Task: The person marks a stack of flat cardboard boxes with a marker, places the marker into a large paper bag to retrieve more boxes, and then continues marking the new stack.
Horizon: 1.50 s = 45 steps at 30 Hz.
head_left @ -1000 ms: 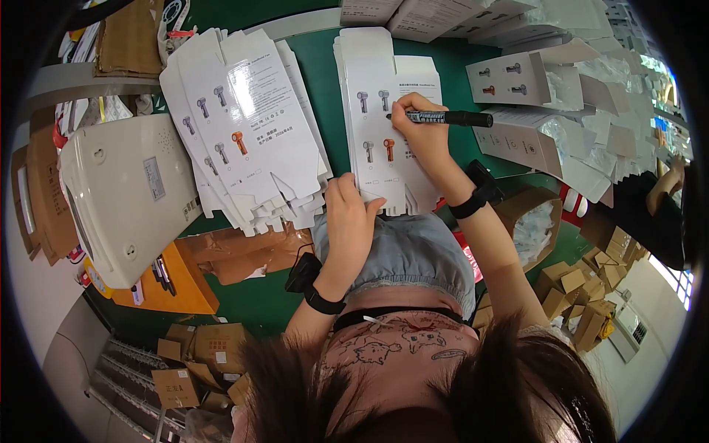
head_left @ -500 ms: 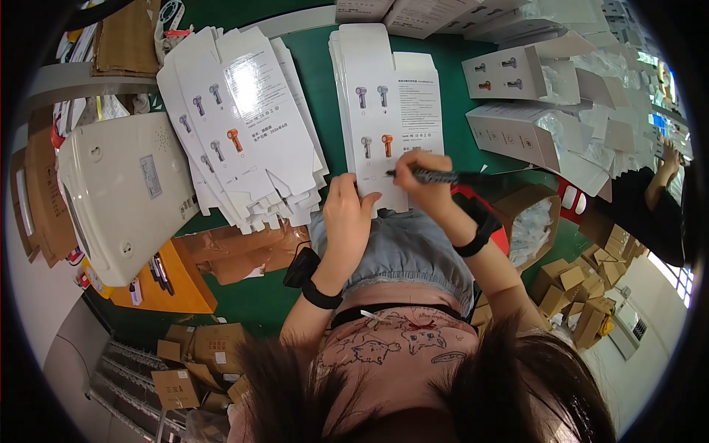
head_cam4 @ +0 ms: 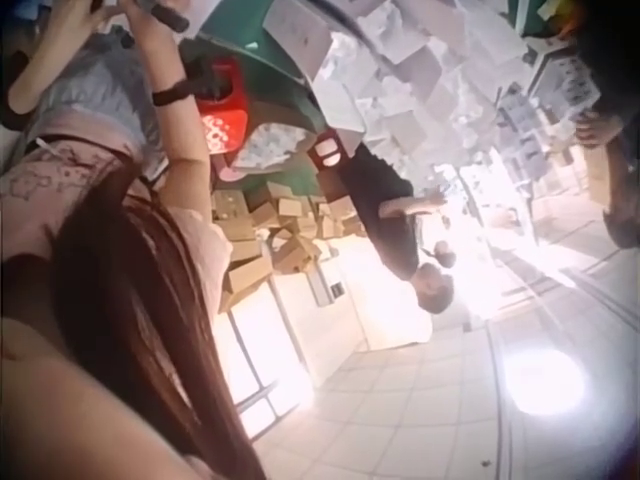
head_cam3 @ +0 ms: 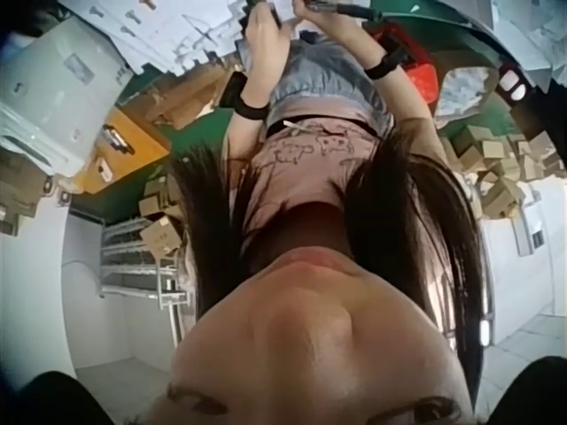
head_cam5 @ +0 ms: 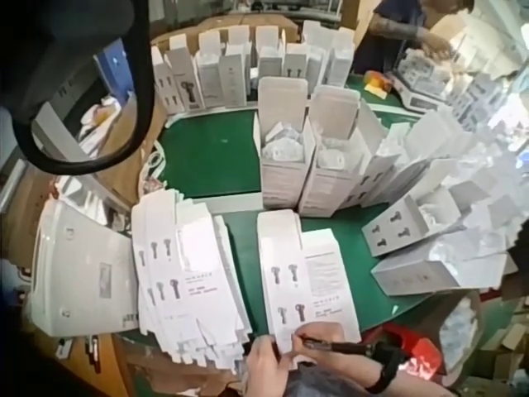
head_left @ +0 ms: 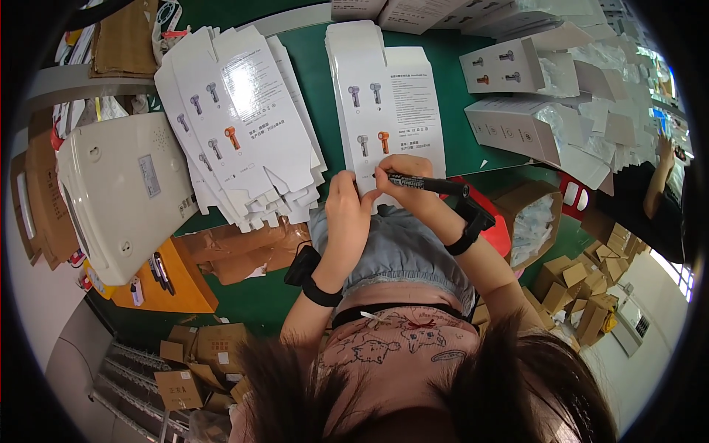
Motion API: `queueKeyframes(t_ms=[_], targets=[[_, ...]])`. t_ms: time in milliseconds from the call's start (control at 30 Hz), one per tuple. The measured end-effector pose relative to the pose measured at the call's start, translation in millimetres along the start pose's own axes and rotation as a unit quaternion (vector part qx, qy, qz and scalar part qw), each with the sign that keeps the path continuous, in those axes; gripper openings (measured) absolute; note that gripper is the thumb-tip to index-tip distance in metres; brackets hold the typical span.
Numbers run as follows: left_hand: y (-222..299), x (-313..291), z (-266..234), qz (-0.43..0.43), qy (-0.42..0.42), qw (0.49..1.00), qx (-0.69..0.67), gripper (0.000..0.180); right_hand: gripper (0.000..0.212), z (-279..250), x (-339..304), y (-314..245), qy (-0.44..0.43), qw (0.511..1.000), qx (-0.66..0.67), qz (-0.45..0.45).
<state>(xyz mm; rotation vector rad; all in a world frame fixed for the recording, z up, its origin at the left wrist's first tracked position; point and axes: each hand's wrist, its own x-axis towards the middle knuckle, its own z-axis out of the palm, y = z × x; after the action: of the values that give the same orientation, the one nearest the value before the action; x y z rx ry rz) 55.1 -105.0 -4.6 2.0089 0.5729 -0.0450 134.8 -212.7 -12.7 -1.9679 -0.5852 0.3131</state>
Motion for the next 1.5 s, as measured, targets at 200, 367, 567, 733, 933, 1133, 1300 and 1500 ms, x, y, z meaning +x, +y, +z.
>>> queueKeyframes(t_ms=[200, 367, 567, 733, 933, 1133, 1300, 1500], targets=[[8, 1, -5, -0.014, 0.015, 1.0, -0.01, 0.028, 0.009, -4, 0, -7, -0.01, 0.999, 0.029, 0.033], [29, -10, -33, -0.105, -0.002, 0.984, -0.142, 0.029, 0.011, -27, -2, -28, 0.141, 0.951, 0.259, 0.096], [34, -13, -130, -0.102, 0.159, 0.961, -0.204, 0.039, 0.01, -57, 34, -26, 0.201, 0.939, 0.258, 0.101], [29, -1, -128, 0.063, 0.349, 0.906, 0.234, 0.042, 0.01, -40, 57, -14, 0.099, 0.964, 0.19, 0.156], [26, -10, -46, 0.038, 0.034, 0.998, 0.041, 0.035, 0.01, -15, 69, 15, 0.076, 0.992, 0.052, 0.092], [9, -8, -5, 0.019, -0.007, 0.997, 0.071, 0.038, 0.01, -12, 69, 15, 0.102, 0.992, 0.017, 0.073], [4, -6, -3, -0.011, -0.024, 0.998, 0.057, 0.039, 0.01, -12, 68, 17, 0.104, 0.993, 0.018, 0.061], [0, -6, 0, -0.018, -0.008, 0.999, 0.044, 0.036, 0.01, -13, 70, 16, 0.094, 0.993, 0.021, 0.065]])
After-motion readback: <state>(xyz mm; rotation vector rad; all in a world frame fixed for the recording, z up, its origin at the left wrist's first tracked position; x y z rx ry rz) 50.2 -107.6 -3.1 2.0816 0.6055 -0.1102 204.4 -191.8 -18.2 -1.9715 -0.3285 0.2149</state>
